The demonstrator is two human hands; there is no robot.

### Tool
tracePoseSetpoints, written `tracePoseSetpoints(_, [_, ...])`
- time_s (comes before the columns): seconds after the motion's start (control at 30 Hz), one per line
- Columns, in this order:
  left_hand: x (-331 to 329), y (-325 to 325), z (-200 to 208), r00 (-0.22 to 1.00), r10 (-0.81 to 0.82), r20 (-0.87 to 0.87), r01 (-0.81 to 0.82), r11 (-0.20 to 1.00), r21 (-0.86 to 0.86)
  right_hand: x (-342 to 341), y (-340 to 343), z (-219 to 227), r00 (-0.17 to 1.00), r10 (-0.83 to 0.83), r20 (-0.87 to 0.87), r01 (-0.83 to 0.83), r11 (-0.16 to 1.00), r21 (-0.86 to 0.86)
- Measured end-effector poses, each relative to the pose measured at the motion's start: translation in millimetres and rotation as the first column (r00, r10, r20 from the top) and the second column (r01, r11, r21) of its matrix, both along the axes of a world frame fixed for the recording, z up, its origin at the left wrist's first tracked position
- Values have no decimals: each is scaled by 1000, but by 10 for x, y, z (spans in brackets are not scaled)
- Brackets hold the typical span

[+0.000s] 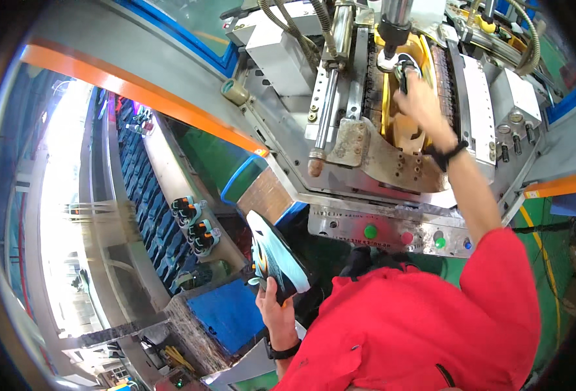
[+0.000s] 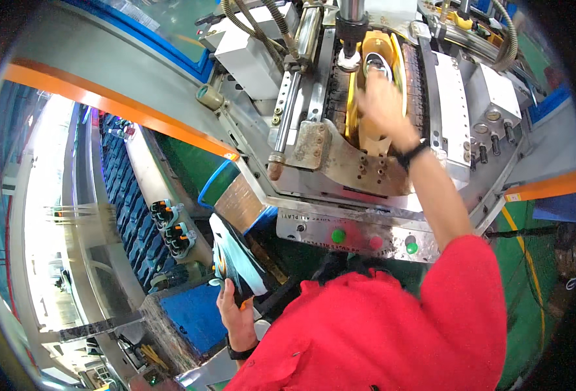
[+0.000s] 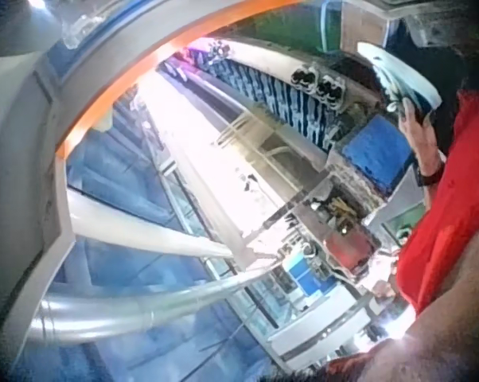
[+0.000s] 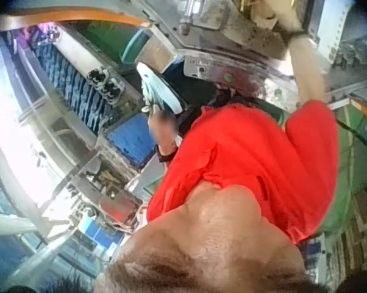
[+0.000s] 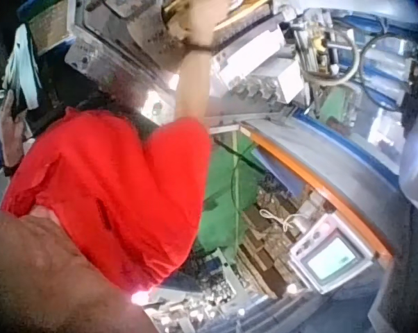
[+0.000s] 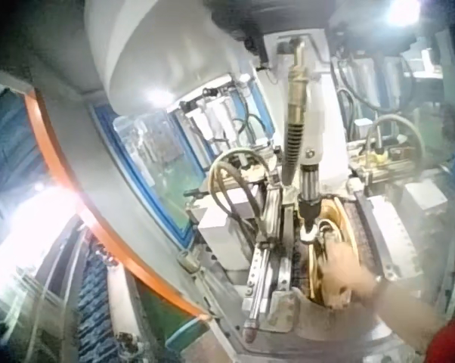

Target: Operate a shoe manufacturing machine to press soles and process shoes along a conveyor belt.

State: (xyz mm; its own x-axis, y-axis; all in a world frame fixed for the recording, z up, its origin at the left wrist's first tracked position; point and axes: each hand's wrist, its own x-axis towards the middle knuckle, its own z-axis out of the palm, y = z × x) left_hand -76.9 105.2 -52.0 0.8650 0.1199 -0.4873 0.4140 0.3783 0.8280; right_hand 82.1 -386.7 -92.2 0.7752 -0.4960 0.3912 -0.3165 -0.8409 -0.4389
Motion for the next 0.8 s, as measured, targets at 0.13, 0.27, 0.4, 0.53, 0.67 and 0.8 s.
tracePoseSetpoints(0.13, [-130,-58,-129,999,51,-13,-46,968,246,-1002,1414,5,890,366,272,-409,905,121])
tracePoseSetpoints(0.27, [-169,-433,111,995,42,-86,-36,997,65,-1359,1944,-1123,901,415,129,-434,865,252])
tracePoseSetpoints(0.4, [-335,-488,219,996,13,-85,-5,995,96,-1420,1952,-1834,829,556,-52,-549,829,111])
tracePoseSetpoints(0.53, [-491,-492,206,994,53,-92,-41,991,128,-1390,1973,-2023,837,544,-66,-536,838,101])
tracePoseSetpoints(0.67, [-555,-507,156,988,101,-118,-89,991,104,-1441,1944,-1915,824,562,-74,-521,803,291])
tracePoseSetpoints(0.8, [-596,-538,83,984,124,-126,-112,988,102,-1519,2031,-1899,806,592,-14,-524,724,448])
